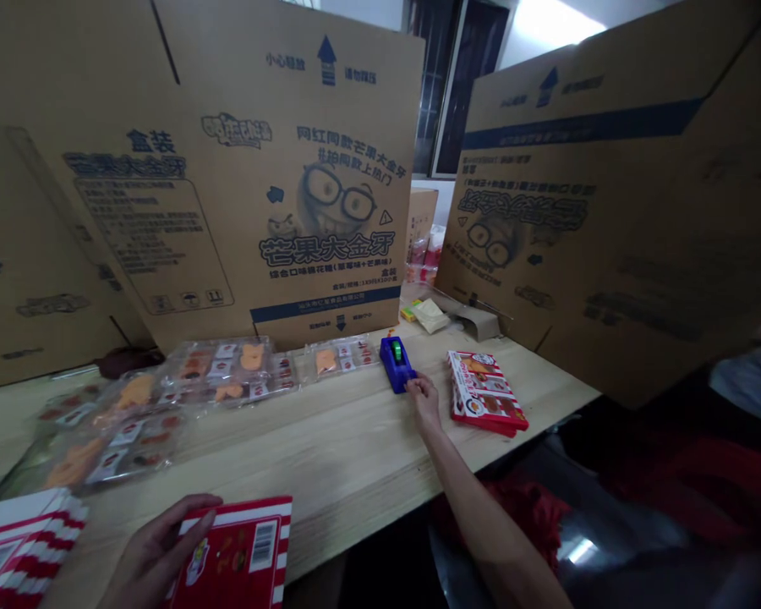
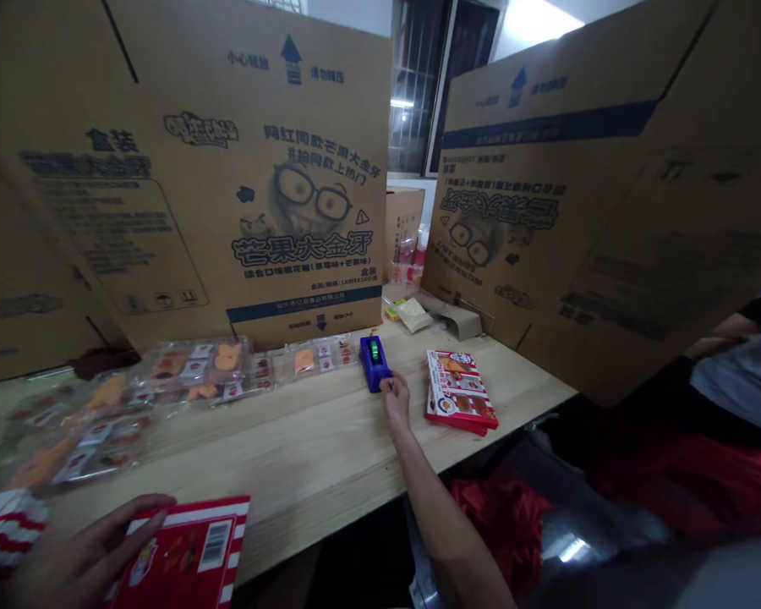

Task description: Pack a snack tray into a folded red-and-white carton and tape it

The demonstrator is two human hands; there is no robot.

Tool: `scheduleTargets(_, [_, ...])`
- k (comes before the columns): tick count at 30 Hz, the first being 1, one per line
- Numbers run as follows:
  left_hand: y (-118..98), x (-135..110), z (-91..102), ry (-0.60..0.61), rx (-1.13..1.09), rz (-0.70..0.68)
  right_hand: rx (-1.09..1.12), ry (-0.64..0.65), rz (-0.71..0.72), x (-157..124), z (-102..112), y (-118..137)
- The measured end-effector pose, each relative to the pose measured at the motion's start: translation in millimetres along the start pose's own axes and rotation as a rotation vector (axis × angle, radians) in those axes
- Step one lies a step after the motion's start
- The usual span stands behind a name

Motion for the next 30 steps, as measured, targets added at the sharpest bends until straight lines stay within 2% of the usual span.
scheduleTargets(1, [0.7, 2.8, -8.7, 0.075, -0.019, 0.044, -0.009, -0.029, 0.027, -4.2, 3.1, 0.0])
scheduleTargets(3, [3.7, 11.8, -22.6, 0.152, -0.073, 0.080, -0.042, -0.071, 0.070, -8.8, 6.5, 1.1])
scheduleTargets(6, [9.2, 31.4, -37.5, 0.144, -0.137, 0.053, -0.096, -0.083, 0.118, -6.9, 7.0, 4.3])
scheduleTargets(9, [3.5, 46.9, -51.5, 0.131, -0.129, -0.016, -0.142, -0.067, 0.145, -1.7, 10.2, 5.7])
scheduleTargets(13, [-16.0, 52.5, -66.2, 0.151, -0.161, -0.074, -0.175, -0.036, 0.151, -5.1, 20.9, 8.7])
scheduleTargets(16, [-22.1, 52.4, -76.3, 0.212, -0.222, -0.055, -0.153, 0.017, 0.158, -18.3, 18.3, 27.6])
scheduleTargets(17, [-22.1, 52.4, -80.1, 0.239, -0.231, -0.043, -0.123, 0.105, 0.158, -25.5, 7.6, 38.7])
scheduleTargets(18, [-22.1, 52.4, -83.0, 0.256, -0.234, -0.040, -0.087, 0.269, 0.149, -36.1, -11.6, 51.4])
scheduleTargets(20, [-22.2, 51.1, -90.4, 0.302, -0.223, -0.039, 0.001, 0.768, 0.080, -75.4, -63.9, 79.4])
scheduleTargets(22, [-23.2, 48.6, -96.5, 0.339, -0.209, -0.043, 0.034, 1.227, 0.054, -125.7, -104.6, 111.3])
scheduleTargets(24, [-24.7, 45.6, -98.9, 0.358, -0.203, -0.053, 0.024, 1.522, 0.102, -164.6, -130.1, 138.0])
scheduleTargets(25, [-25.4, 44.2, -98.1, 0.360, -0.204, -0.060, 0.006, 1.617, 0.143, -179.1, -139.8, 146.8])
scheduleTargets(27, [-26.1, 40.9, -93.4, 0.355, -0.214, -0.075, -0.053, 1.706, 0.245, -199.5, -155.6, 155.7])
scheduleTargets(30, [-23.8, 35.3, -81.3, 0.333, -0.224, -0.080, -0.213, 1.652, 0.423, -216.4, -172.0, 155.3])
Point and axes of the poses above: each hand's wrist, its own x-axis towards the middle knuckle, its own z-axis out of the back of the hand, y = z × x, the point moved 9 cm from there along x, towards the middle knuckle, and after that the axes turned 5 degrees about -y, right-handed, at the moved point
